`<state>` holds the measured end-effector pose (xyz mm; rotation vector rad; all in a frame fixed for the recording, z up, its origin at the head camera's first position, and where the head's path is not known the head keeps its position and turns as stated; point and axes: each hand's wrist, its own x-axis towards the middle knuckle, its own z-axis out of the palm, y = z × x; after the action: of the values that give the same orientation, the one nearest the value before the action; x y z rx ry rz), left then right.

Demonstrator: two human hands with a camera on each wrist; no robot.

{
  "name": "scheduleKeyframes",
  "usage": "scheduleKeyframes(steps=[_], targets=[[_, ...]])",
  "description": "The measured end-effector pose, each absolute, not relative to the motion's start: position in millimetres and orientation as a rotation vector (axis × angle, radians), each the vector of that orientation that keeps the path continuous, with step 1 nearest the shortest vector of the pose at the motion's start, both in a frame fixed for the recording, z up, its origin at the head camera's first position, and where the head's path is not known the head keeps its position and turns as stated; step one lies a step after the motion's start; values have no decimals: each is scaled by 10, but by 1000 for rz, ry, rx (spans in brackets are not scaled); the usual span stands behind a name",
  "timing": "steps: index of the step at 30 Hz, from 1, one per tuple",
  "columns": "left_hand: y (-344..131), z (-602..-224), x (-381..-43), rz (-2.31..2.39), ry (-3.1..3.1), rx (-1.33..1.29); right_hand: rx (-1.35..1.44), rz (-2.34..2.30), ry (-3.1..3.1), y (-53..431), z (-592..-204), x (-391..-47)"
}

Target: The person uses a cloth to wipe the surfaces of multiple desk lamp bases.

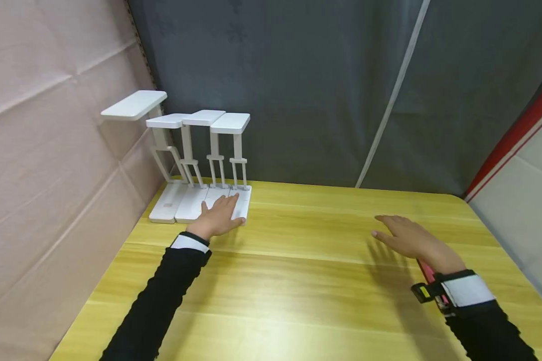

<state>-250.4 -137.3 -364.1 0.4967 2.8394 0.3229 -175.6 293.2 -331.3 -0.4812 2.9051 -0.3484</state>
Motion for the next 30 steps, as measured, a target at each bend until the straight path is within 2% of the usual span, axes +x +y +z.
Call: scheduleKeyframes(steps=[6,15,21,30], targets=[[-1406,-4109,-2706,222,2790,622,-272,-249,3006,3442,-3646,-1473],[-1423,-4130,-2684,30,2809,712,2,-225,3089,3872,-4019,-1239],[-1422,-4112,-2527,-81,2837,789,66,-283,3060,3885,-4196,-1262],[-1093,-4132,-2110,-306,2902,882,231,-337,3084,3930,-4334,-1258]])
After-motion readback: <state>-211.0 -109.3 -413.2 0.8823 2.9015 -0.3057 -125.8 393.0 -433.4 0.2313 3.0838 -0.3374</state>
